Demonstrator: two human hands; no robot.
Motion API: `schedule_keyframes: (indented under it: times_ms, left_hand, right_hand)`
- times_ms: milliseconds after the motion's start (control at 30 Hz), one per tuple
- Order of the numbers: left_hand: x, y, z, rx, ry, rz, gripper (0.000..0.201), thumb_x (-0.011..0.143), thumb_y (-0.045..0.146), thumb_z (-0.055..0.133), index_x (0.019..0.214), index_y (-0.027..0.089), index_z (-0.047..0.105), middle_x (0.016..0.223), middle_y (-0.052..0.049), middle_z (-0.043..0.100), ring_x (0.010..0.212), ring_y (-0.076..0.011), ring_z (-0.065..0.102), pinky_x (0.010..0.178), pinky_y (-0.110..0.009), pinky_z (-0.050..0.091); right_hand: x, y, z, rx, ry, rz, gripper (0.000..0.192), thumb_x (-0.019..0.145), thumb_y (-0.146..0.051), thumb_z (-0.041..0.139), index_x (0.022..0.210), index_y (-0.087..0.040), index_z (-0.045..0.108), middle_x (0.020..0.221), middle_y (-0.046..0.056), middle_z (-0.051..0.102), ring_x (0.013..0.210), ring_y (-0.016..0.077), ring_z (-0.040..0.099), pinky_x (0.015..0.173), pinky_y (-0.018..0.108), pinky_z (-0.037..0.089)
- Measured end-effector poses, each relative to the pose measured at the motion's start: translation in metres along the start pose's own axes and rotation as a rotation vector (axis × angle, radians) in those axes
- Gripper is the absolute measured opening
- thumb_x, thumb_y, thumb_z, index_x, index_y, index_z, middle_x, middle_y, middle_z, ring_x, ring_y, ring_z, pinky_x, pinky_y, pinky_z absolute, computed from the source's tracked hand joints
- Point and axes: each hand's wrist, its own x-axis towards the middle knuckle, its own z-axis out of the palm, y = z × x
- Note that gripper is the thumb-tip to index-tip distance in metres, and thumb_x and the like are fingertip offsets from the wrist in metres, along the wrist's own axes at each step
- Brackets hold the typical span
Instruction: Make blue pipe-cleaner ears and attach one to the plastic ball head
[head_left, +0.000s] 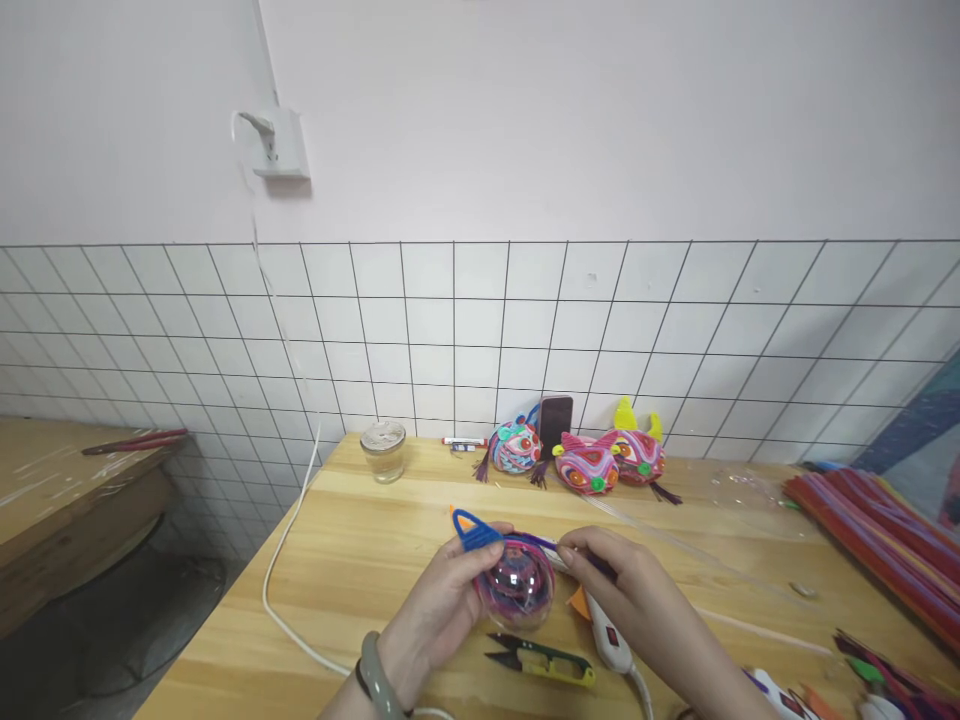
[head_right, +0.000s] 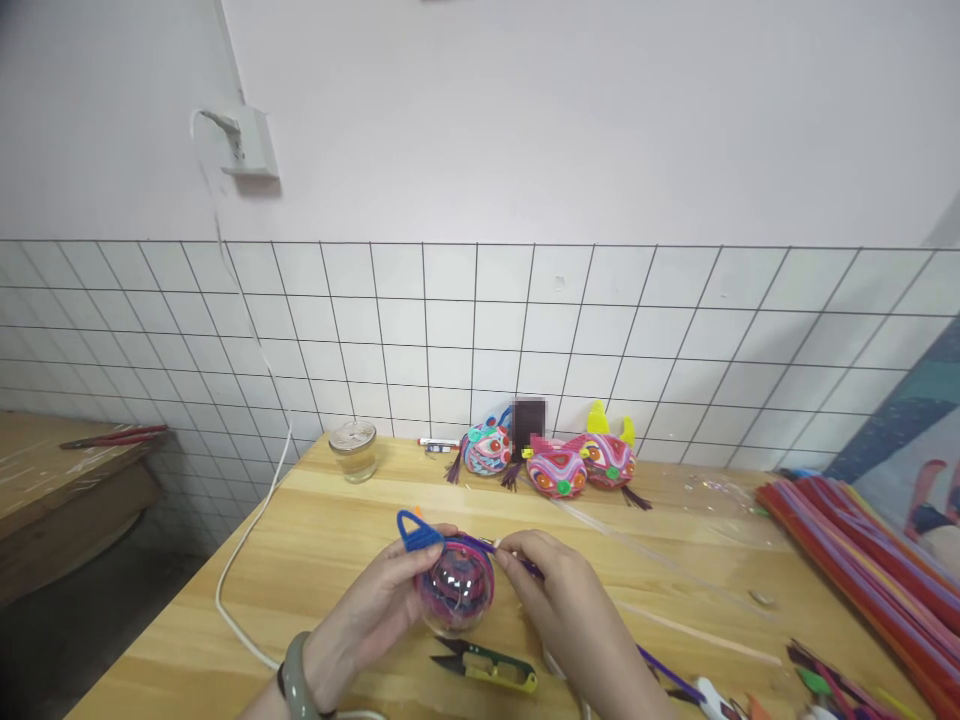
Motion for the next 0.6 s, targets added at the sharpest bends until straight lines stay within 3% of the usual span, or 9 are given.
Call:
schedule_keyframes:
  times_ms: [233,400,600]
  left_hand:
    - [0.0,0.0,-0.001,0.024,-0.002,0.012,0.021,0.069,0.01,0.065,0.09,0.01,0.065,0.088,-0.012,0.069,0.077,-0.021,0.063,0.076,-0.037,0.047]
    - [0.0,0.004,0.0,0.056,0.047,0.0,0.022,0.07,0.012,0.064,0.091,0.009,0.064,0.088,-0.013,0.069,0.079,-0.0215,0.063,0.076,-0.035,0.048]
    - [0.001,0.016,0.0,0.074,0.13,0.005,0.02,0.071,0.012,0.063,0.091,0.01,0.063,0.088,-0.012,0.069,0.077,-0.0204,0.064,0.074,-0.035,0.049]
  right_hand:
    - [0.0,0.011,-0.005,-0.028,-0.024,0.026,0.026,0.087,-0.033,0.037,0.083,-0.022,0.059,0.081,0.004,0.066,0.076,0.0193,0.06,0.07,0.027,0.045]
    - [0.002,0.036,-0.017,-0.205,0.023,0.109,0.027,0.085,-0.029,0.036,0.091,-0.019,0.062,0.095,0.008,0.067,0.089,0.0233,0.06,0.078,0.033,0.044]
    - [0.009,0.065,-0.025,-0.408,-0.001,0.204,0.036,0.085,-0.024,0.029,0.095,-0.017,0.064,0.099,0.01,0.067,0.09,0.0237,0.061,0.076,0.032,0.045]
